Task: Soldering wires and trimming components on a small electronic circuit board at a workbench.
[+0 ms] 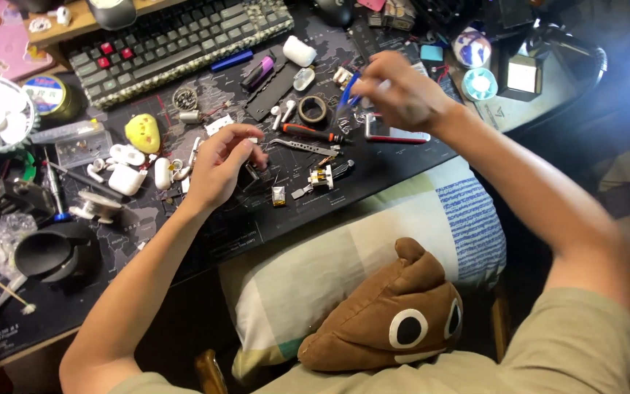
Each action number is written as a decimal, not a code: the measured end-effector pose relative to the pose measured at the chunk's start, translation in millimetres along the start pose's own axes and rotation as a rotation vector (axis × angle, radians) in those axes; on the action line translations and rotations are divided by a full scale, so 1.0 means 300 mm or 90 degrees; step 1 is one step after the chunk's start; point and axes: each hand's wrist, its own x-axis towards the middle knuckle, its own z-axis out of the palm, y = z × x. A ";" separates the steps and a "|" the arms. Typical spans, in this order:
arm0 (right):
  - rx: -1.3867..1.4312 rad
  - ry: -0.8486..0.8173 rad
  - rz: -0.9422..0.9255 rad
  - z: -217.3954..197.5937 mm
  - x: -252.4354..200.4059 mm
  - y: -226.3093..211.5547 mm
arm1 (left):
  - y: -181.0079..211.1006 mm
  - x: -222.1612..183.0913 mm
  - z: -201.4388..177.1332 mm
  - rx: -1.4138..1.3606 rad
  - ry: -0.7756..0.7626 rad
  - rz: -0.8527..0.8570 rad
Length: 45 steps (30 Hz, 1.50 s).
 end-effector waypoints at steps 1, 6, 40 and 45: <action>0.074 0.091 0.112 0.004 -0.013 -0.006 | 0.002 0.000 -0.005 -0.009 -0.006 0.002; 0.335 0.330 0.362 -0.134 0.203 -0.224 | -0.069 0.016 -0.003 -0.105 0.004 -0.022; 0.172 0.151 0.261 0.004 0.347 -0.423 | -0.095 -0.033 0.063 -0.277 0.099 -0.069; 0.176 0.158 0.245 -0.004 0.354 -0.423 | -0.100 -0.034 0.056 -0.253 0.088 -0.054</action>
